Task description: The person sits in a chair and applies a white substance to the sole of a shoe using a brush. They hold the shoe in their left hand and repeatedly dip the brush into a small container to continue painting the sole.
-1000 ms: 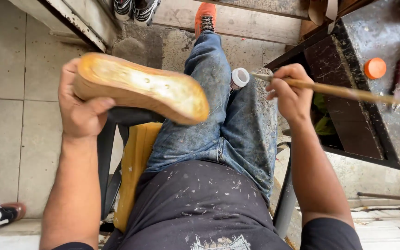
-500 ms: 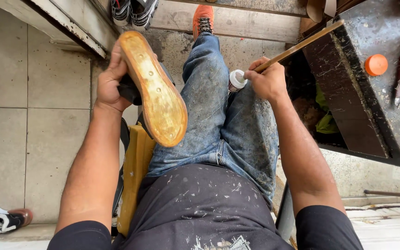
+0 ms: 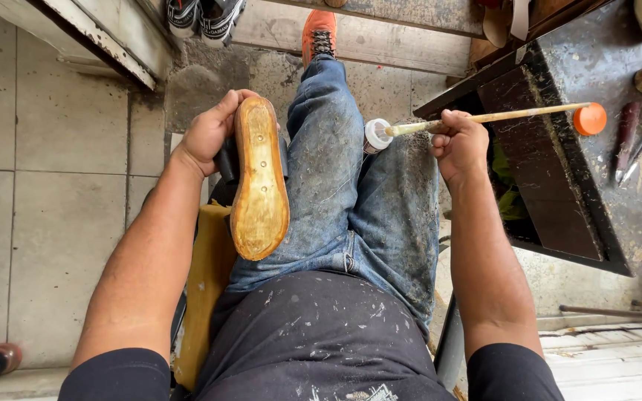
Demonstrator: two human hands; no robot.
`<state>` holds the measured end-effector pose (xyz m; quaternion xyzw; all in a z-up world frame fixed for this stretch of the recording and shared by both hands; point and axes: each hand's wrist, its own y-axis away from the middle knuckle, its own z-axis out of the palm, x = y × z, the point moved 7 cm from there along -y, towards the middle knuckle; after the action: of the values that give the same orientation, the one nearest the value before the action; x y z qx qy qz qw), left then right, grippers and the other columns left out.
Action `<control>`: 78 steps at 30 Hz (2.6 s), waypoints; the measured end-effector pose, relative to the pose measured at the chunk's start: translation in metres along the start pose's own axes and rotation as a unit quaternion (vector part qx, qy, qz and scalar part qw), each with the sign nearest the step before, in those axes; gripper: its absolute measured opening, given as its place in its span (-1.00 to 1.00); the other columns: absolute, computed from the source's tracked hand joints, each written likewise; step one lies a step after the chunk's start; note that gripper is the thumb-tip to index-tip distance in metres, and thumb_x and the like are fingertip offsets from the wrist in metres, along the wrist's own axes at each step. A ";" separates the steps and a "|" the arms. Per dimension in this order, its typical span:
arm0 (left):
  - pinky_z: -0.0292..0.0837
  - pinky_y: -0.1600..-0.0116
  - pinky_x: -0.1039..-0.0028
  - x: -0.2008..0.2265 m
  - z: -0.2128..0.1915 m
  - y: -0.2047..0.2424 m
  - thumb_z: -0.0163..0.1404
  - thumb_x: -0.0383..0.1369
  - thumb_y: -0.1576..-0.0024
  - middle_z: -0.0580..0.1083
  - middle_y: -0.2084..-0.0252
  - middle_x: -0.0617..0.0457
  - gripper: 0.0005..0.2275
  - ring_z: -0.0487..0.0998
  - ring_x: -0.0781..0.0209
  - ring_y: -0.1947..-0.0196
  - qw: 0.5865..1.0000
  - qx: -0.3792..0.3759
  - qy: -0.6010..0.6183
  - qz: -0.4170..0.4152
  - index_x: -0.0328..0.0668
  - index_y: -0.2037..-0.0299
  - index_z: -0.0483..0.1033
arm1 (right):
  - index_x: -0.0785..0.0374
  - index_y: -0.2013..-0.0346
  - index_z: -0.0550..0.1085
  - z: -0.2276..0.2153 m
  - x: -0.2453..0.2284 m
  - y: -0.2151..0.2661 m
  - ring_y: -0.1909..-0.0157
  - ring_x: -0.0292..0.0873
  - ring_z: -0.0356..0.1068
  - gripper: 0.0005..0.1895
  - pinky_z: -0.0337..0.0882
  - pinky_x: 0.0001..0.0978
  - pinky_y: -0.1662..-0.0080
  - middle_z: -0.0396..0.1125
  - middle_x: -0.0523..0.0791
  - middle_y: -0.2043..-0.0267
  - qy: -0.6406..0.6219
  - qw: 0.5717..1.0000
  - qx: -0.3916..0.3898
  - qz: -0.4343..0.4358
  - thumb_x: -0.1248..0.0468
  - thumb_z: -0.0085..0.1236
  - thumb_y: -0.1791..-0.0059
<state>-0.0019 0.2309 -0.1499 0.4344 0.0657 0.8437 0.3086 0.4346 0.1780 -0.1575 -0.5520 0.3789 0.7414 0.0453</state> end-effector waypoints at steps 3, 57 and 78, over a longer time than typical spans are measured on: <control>0.60 -0.03 0.36 -0.002 -0.007 -0.005 -0.15 0.02 -0.29 0.57 0.09 -0.01 -0.63 0.63 0.20 0.12 0.997 0.026 -0.070 0.024 0.03 -0.10 0.48 | 0.12 0.34 0.42 0.006 0.002 0.007 0.66 -0.28 0.31 -0.88 0.20 -0.56 0.57 0.26 -0.15 0.50 -0.009 0.999 -0.052 0.010 0.27 0.19 -0.04; 0.51 0.12 0.55 -0.016 -0.015 -0.035 -0.05 0.04 -0.27 0.53 0.31 0.11 -0.68 0.54 0.32 0.24 0.970 0.041 -0.183 0.157 0.12 0.00 0.62 | 0.19 0.54 0.47 0.221 -0.027 0.252 0.32 -0.02 0.51 -0.75 0.46 -0.31 0.26 0.51 -0.03 0.27 0.292 0.611 -0.399 -0.618 0.41 0.29 -0.01; 0.27 -0.15 0.64 0.015 0.018 0.002 -0.24 0.07 -0.28 0.52 0.00 0.19 -0.53 0.44 0.45 0.02 0.953 -0.049 -0.247 0.172 -0.05 -0.08 0.54 | 0.30 0.17 0.39 0.251 -0.071 0.186 0.19 -0.06 0.54 -0.79 0.54 -0.34 0.24 0.46 0.06 0.24 0.189 0.767 -0.312 -0.528 0.45 0.32 -0.09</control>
<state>0.0046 0.2350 -0.1282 0.6182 -0.1293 0.7525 0.1867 0.1750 0.2246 0.0241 -0.7777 -0.2236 0.5584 0.1829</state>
